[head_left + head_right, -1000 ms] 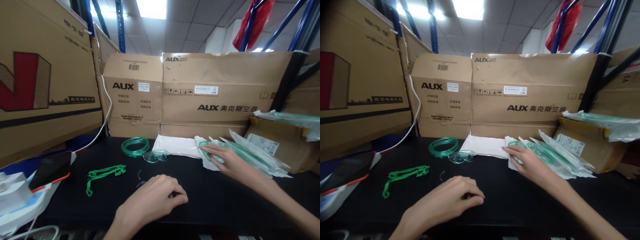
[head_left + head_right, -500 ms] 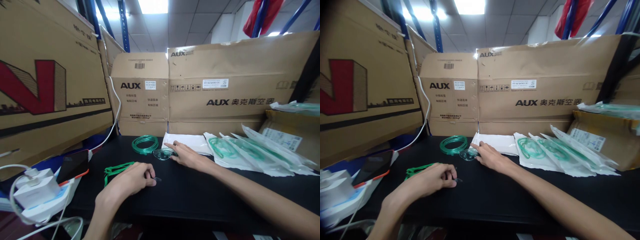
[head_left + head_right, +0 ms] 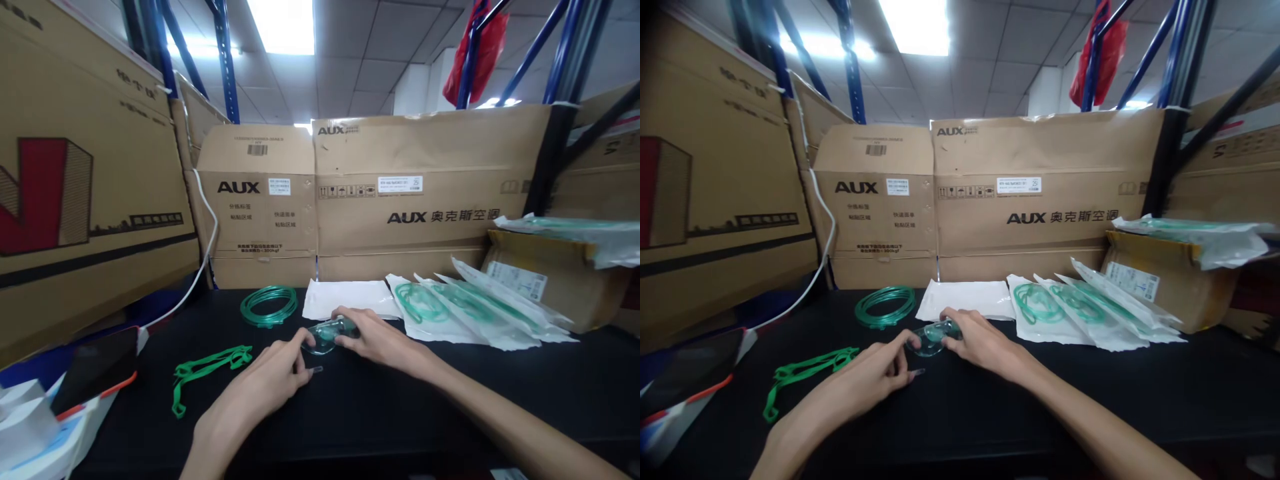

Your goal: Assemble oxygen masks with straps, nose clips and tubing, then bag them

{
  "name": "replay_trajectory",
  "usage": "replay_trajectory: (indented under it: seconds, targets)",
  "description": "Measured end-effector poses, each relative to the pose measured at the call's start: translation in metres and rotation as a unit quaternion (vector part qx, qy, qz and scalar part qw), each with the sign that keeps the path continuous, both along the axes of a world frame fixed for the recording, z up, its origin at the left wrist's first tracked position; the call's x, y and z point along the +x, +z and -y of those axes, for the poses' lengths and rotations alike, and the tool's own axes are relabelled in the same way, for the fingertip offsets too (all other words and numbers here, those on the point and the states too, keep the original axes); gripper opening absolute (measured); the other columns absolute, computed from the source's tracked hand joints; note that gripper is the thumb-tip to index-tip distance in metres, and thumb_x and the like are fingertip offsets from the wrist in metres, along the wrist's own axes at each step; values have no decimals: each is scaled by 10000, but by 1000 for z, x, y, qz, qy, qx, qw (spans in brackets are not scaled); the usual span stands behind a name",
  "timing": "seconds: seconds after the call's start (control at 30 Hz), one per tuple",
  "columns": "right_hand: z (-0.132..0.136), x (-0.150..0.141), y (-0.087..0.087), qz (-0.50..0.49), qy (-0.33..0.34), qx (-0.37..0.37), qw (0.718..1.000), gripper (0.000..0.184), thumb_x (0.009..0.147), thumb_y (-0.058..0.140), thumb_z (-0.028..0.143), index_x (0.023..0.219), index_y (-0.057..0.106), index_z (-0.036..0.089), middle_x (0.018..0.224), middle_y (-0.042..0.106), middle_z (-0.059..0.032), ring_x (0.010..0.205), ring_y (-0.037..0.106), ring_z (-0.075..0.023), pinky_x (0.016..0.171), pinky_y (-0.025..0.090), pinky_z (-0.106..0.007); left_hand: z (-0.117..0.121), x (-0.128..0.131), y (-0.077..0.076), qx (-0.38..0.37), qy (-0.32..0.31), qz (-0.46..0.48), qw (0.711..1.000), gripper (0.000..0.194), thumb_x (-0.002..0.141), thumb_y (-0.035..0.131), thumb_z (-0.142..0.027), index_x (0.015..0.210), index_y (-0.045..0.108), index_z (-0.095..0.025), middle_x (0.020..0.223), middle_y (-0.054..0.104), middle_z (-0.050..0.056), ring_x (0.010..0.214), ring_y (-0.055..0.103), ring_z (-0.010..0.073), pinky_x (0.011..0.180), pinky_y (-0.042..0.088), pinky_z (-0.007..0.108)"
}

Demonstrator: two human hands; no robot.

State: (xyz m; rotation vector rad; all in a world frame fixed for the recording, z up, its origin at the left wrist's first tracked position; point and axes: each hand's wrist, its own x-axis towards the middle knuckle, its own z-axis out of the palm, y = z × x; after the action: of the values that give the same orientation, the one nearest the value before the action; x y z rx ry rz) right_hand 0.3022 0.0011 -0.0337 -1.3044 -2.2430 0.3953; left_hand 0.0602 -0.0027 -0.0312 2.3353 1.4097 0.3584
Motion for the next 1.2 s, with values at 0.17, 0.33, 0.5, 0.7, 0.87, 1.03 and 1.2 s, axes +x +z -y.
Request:
replay_trajectory:
  seconds: [0.17, 0.33, 0.5, 0.7, 0.87, 1.03, 1.2]
  targets:
    - [7, 0, -2, -56, 12, -28, 998, 462, 943, 595, 370, 1400, 557, 319, 1345, 616, -84, 1314, 499, -308, 1111, 363, -493, -7, -3, -4, 17, 1, -7, 1000, 608, 928, 532, -368, 1517, 389, -314, 951, 667, 17, 899, 615, 211, 796, 440, 290]
    - [-4, -3, -2, -142, 7, -113, 983, 431, 971, 545, 359, 1361, 579, 180, 1007, 753, -120, 887, 745, -250, 831, 589, -413, -14, -7, -9, 28, -3, 0, 1000, 588, 930, 508, -385, 1505, 430, -290, 931, 681, 23, 851, 625, 203, 763, 442, 275]
    - [5, 2, -5, -210, -37, -120, 970, 493, 1020, 413, 419, 1407, 436, 115, 1011, 713, -152, 747, 758, -209, 665, 606, -339, -11, -6, -4, 47, -8, 9, 999, 497, 925, 507, -361, 1418, 505, -300, 925, 686, 18, 838, 621, 194, 740, 436, 258]
    - [11, -21, 8, -183, -10, -42, 982, 299, 911, 625, 332, 1193, 628, 236, 1085, 716, -67, 1013, 664, -233, 927, 493, -394, 8, 9, 9, 5, -52, -1, 999, 221, 908, 494, -268, 1020, 684, -256, 868, 666, 8, 791, 611, 178, 686, 422, 243]
    - [15, -30, 20, -160, 16, -33, 986, 309, 894, 637, 304, 1197, 636, 249, 1040, 718, -47, 927, 653, -210, 850, 496, -342, 9, 26, 2, 10, -34, -18, 999, 196, 906, 516, -290, 949, 697, -229, 903, 665, 36, 837, 614, 200, 709, 424, 261]
    - [55, 6, 12, -87, -88, -57, 991, 395, 906, 625, 428, 1296, 580, 384, 1163, 682, -42, 1126, 622, -264, 952, 481, -419, 13, 27, 1, -9, -20, 7, 1000, 356, 961, 464, -470, 883, 712, -227, 866, 668, 44, 890, 609, 234, 774, 440, 293]
    - [74, 38, -4, -34, -135, -123, 983, 482, 893, 642, 448, 1363, 534, 447, 1481, 509, -17, 1387, 446, -295, 1120, 369, -488, 12, 10, 7, -47, -56, 33, 997, 312, 973, 454, -306, 1216, 641, -368, 1089, 678, -7, 1073, 581, 211, 925, 421, 298]
